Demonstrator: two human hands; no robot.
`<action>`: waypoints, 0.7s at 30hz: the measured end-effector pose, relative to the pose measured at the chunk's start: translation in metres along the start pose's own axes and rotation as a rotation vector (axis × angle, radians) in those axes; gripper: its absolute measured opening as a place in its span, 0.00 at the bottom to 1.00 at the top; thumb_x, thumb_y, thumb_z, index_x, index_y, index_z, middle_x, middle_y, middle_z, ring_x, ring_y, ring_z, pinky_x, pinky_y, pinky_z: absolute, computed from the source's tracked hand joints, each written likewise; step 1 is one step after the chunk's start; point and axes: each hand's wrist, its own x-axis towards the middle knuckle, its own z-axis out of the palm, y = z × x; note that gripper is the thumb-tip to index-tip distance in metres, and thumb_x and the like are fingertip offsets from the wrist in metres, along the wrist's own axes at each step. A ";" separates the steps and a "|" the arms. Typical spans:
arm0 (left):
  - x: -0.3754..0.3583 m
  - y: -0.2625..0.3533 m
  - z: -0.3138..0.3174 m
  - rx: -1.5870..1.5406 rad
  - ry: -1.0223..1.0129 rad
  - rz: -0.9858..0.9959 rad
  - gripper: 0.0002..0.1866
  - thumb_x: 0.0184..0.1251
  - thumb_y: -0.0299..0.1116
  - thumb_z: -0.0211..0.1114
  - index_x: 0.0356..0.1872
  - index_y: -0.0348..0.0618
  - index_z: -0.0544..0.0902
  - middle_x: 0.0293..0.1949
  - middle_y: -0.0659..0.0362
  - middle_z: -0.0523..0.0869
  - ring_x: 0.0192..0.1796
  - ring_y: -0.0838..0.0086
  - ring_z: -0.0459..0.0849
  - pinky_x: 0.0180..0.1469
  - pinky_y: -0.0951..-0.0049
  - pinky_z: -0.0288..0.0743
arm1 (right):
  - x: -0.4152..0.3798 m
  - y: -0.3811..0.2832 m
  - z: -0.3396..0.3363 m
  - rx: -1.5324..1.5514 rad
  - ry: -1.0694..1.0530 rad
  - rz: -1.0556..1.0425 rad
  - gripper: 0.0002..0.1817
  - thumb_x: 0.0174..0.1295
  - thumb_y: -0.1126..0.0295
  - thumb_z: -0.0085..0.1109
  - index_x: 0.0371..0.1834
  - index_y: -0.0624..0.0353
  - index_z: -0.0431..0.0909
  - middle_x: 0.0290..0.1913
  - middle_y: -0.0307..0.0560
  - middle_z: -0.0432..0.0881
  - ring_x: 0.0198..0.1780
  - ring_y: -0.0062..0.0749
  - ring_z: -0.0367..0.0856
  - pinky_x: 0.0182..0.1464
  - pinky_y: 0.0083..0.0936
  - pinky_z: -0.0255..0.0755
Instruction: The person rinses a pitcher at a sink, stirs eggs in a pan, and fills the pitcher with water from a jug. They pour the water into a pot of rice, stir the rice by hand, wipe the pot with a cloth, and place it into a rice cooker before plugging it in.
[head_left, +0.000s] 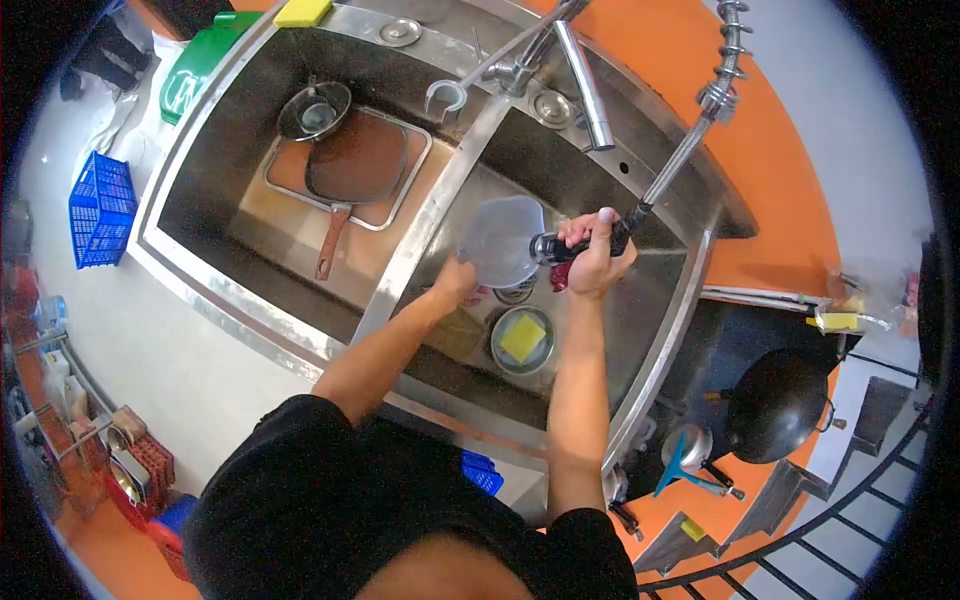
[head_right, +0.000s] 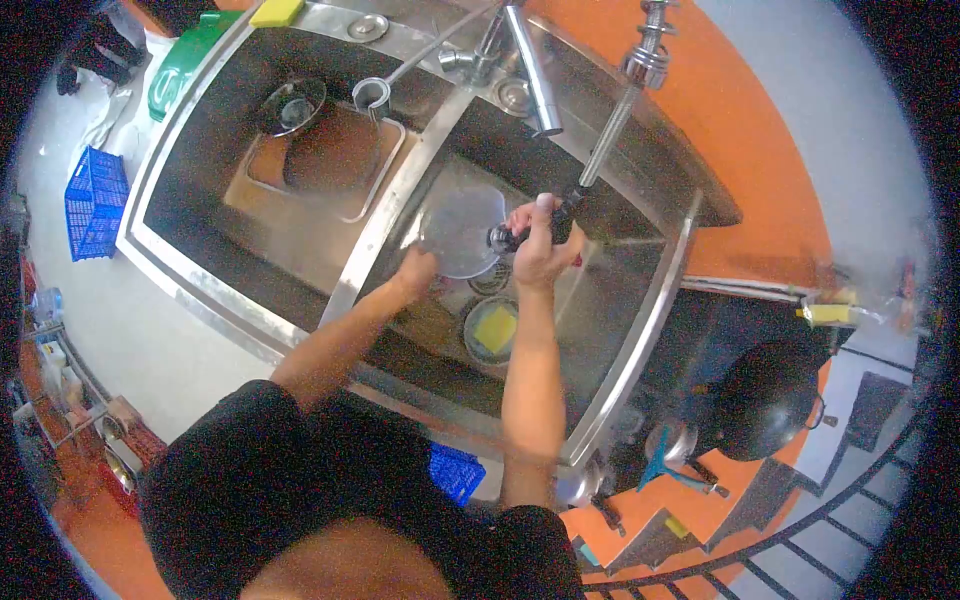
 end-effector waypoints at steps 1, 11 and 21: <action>-0.001 0.009 0.001 -0.011 -0.044 -0.014 0.22 0.62 0.25 0.50 0.58 0.37 0.69 0.39 0.50 0.82 0.37 0.62 0.83 0.31 0.62 0.80 | 0.002 -0.002 -0.001 -0.037 -0.034 0.005 0.17 0.68 0.63 0.52 0.24 0.63 0.68 0.17 0.45 0.71 0.19 0.28 0.70 0.27 0.28 0.70; -0.117 0.064 -0.007 0.707 0.024 0.539 0.37 0.57 0.22 0.51 0.71 0.42 0.52 0.62 0.32 0.61 0.52 0.40 0.75 0.55 0.56 0.72 | -0.064 0.086 -0.101 -0.979 0.405 -0.191 0.27 0.54 0.64 0.67 0.54 0.62 0.68 0.51 0.49 0.75 0.46 0.32 0.74 0.53 0.33 0.66; -0.128 0.122 0.025 1.432 0.272 1.088 0.42 0.52 0.25 0.63 0.71 0.51 0.55 0.65 0.42 0.61 0.48 0.56 0.79 0.50 0.43 0.64 | -0.090 0.136 -0.024 0.218 -0.055 0.803 0.37 0.60 0.52 0.58 0.69 0.54 0.57 0.65 0.43 0.65 0.66 0.36 0.63 0.64 0.35 0.62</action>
